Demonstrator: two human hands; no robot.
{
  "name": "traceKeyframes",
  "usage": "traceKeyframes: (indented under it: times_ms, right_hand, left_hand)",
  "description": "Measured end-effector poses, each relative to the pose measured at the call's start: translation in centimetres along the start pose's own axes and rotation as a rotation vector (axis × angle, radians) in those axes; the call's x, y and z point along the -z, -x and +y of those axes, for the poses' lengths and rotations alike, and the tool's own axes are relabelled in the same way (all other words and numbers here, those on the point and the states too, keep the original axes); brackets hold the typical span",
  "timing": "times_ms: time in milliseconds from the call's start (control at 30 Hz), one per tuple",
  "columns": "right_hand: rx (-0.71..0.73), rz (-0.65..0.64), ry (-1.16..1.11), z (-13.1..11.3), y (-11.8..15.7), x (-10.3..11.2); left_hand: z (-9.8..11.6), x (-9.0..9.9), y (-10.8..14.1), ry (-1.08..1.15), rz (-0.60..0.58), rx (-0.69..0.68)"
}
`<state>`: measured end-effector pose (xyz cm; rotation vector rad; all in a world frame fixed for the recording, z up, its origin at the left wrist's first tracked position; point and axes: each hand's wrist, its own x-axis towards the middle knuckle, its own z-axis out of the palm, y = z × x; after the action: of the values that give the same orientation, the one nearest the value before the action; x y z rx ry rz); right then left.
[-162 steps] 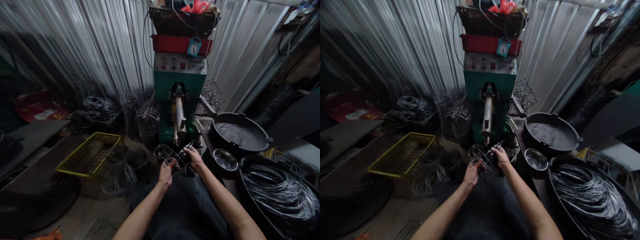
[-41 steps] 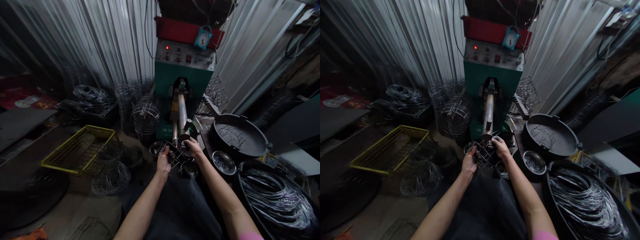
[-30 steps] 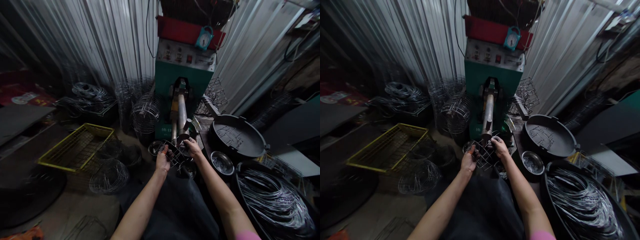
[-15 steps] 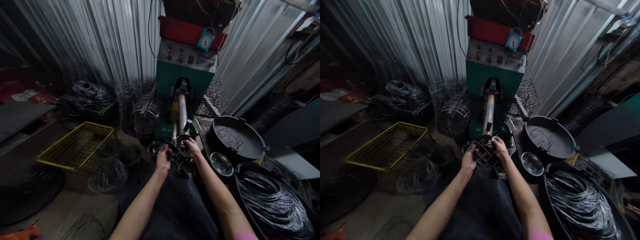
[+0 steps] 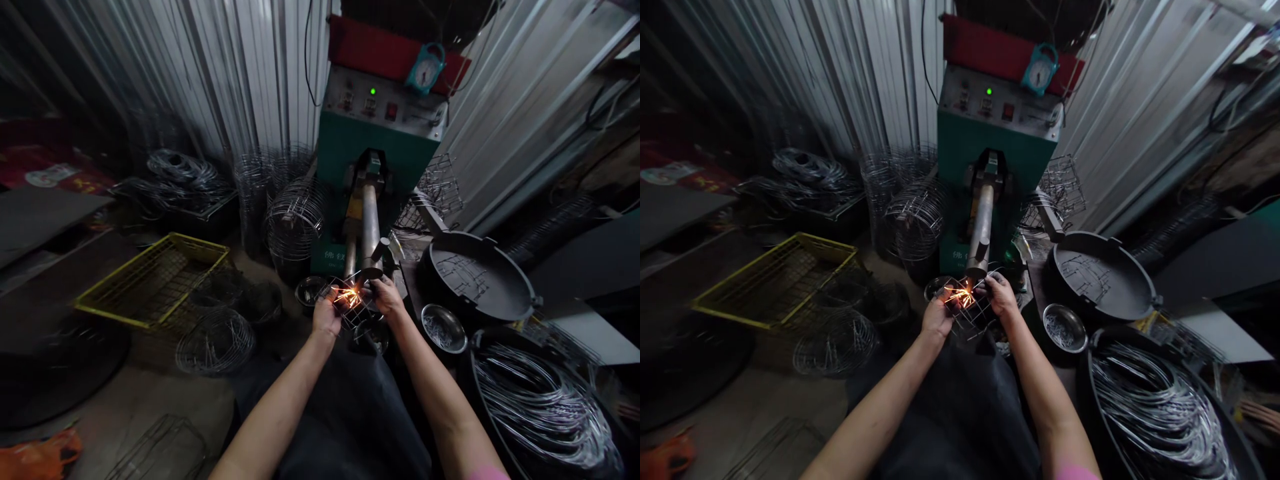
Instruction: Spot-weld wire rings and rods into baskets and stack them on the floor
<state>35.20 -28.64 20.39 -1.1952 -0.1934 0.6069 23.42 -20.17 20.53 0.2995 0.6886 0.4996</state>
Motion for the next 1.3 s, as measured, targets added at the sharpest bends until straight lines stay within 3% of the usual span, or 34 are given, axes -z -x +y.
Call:
traceKeyframes:
  times_ms: [200,333,400,500,667,767,867,967,1033,1133,1200,1300]
  right_hand:
    - [-0.001,-0.002,-0.006,0.0,-0.1,-0.1]
    - [0.032,-0.026,0.005,-0.4,2.4,-0.8]
    - [0.040,-0.049,0.107,-0.5,5.0,-0.5]
    - [0.082,-0.078,0.454,-0.6,9.4,1.3]
    - [0.418,0.171,0.791,-1.6,13.4,5.6]
    - [0.435,-0.045,0.945,-3.0,13.7,6.1]
    - [0.452,-0.262,1.081,-4.6,13.9,4.5]
    - [0.588,-0.261,1.192,-5.6,14.4,1.8]
    - [0.645,-0.240,1.249,-5.6,14.5,-0.2]
    - [0.667,-0.280,1.319,-4.8,14.5,-2.9]
    - [0.651,-0.316,1.358,-4.2,14.4,-4.4]
    - [0.588,-0.337,1.348,-4.1,14.4,-5.9]
  left_hand:
    - [0.2,0.1,-0.7,-0.045,-0.050,-0.001]
    - [0.7,1.4,-0.4,-0.121,-0.120,0.055]
    - [1.0,3.1,0.3,-0.159,-0.192,0.075]
    - [1.2,7.0,1.8,-0.189,-0.288,0.120]
    - [1.7,12.3,4.9,-0.148,-0.324,0.191]
    - [2.3,13.7,6.5,-0.143,-0.373,0.179]
    - [3.6,14.6,7.3,-0.191,-0.419,0.147]
    - [5.6,15.3,7.2,-0.363,-0.422,0.249]
    - [7.2,15.3,7.1,-0.527,-0.316,0.237]
    - [9.0,13.5,7.9,-0.627,-0.184,-0.123]
    - [9.5,11.0,9.0,-0.633,-0.283,-0.345]
    - [9.4,6.6,10.8,-0.670,-0.497,-0.333]
